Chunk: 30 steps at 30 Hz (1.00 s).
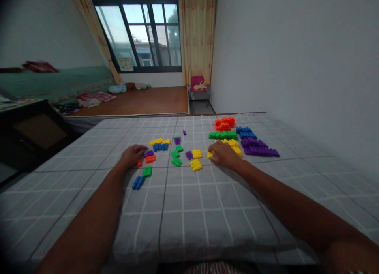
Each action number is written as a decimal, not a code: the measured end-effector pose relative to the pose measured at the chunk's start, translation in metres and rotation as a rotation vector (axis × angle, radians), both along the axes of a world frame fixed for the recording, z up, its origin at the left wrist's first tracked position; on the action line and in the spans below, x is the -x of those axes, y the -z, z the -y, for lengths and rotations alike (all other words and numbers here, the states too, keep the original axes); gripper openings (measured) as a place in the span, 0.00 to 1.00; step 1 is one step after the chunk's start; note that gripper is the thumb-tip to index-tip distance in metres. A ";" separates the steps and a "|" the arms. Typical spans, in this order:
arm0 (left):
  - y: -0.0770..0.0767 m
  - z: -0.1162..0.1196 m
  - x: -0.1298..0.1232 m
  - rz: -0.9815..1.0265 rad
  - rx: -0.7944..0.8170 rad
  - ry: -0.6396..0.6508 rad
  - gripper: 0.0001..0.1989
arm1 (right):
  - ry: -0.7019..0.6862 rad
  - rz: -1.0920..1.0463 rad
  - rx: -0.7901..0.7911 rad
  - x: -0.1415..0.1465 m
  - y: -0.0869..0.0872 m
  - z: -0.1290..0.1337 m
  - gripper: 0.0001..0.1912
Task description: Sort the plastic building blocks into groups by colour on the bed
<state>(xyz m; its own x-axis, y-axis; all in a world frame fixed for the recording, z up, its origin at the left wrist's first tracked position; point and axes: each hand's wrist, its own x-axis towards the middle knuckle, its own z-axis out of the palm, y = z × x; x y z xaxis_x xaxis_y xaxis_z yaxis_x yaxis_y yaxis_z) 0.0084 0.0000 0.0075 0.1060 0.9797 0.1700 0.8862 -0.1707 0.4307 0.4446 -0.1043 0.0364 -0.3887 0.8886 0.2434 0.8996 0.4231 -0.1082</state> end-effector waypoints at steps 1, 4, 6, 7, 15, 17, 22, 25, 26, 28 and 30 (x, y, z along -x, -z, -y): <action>-0.001 0.000 -0.001 0.012 -0.004 0.006 0.16 | 0.009 0.058 -0.006 -0.003 0.003 0.003 0.10; -0.005 0.004 -0.006 0.002 -0.005 0.061 0.16 | 0.029 0.172 -0.061 -0.003 0.005 0.009 0.06; -0.008 0.008 -0.014 -0.026 0.002 0.113 0.16 | 0.040 0.197 -0.102 0.002 0.002 0.010 0.05; -0.010 0.010 -0.019 -0.023 0.012 0.155 0.16 | 0.034 0.192 -0.116 0.006 0.000 0.009 0.05; -0.005 0.003 -0.034 0.283 -0.054 0.207 0.18 | -0.186 0.027 0.019 0.069 -0.003 -0.008 0.10; 0.000 -0.002 -0.030 0.192 -0.145 0.147 0.20 | -0.215 -0.022 0.056 0.088 -0.001 -0.021 0.11; 0.008 -0.003 -0.033 0.033 -0.106 0.270 0.21 | -0.276 -0.063 0.066 0.144 0.003 -0.071 0.16; 0.007 0.004 -0.040 0.024 -0.093 0.319 0.17 | -0.228 -0.011 0.091 0.176 0.005 -0.095 0.16; 0.005 0.006 -0.041 0.022 -0.092 0.320 0.16 | -0.192 0.013 0.103 0.185 0.005 -0.100 0.17; 0.002 0.010 -0.043 0.022 -0.109 0.321 0.15 | -0.141 0.046 0.124 0.196 0.005 -0.106 0.17; -0.001 0.013 -0.044 0.047 -0.142 0.315 0.15 | -0.161 0.046 0.142 0.201 0.004 -0.110 0.15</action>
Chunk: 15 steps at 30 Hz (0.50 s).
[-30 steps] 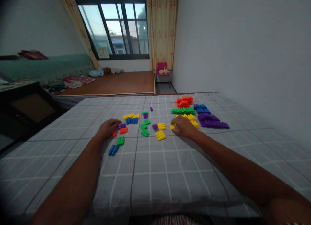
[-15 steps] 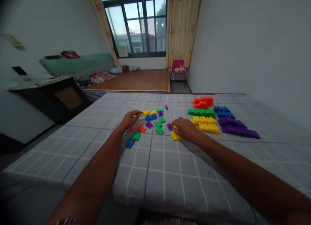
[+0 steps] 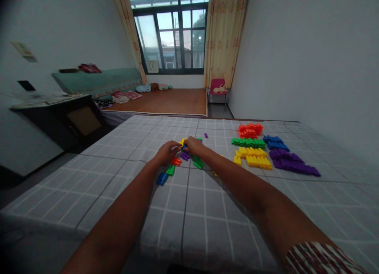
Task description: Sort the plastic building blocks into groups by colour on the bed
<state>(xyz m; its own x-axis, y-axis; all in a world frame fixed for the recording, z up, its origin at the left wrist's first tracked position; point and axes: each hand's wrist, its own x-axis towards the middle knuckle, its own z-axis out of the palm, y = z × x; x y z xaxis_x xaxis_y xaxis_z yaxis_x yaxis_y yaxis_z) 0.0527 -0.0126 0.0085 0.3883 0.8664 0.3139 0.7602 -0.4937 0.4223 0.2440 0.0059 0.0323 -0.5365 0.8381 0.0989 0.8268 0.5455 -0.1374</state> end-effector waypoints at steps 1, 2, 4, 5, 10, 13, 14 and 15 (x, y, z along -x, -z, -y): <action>-0.002 0.000 -0.001 0.028 -0.011 -0.004 0.15 | -0.028 -0.014 0.005 0.000 0.000 -0.001 0.14; -0.003 0.000 -0.002 0.063 -0.017 -0.009 0.15 | -0.058 -0.034 0.004 -0.001 0.000 -0.003 0.14; -0.006 0.000 -0.006 0.146 -0.002 -0.022 0.15 | -0.107 -0.090 -0.019 -0.006 0.002 -0.004 0.15; -0.007 0.001 -0.008 0.186 0.018 -0.028 0.15 | -0.126 -0.122 -0.035 -0.009 0.003 -0.004 0.15; -0.005 0.004 -0.017 0.270 0.220 0.118 0.18 | -0.222 -0.236 -0.126 -0.020 0.006 0.006 0.13; -0.001 0.002 -0.018 0.409 0.337 0.265 0.20 | -0.320 -0.276 -0.181 -0.022 0.001 0.014 0.11; -0.001 0.001 -0.018 0.480 0.354 0.289 0.21 | -0.340 -0.305 -0.194 -0.021 -0.001 0.017 0.12; -0.001 -0.001 -0.018 0.548 0.358 0.293 0.22 | -0.340 -0.350 -0.204 -0.021 -0.003 0.019 0.12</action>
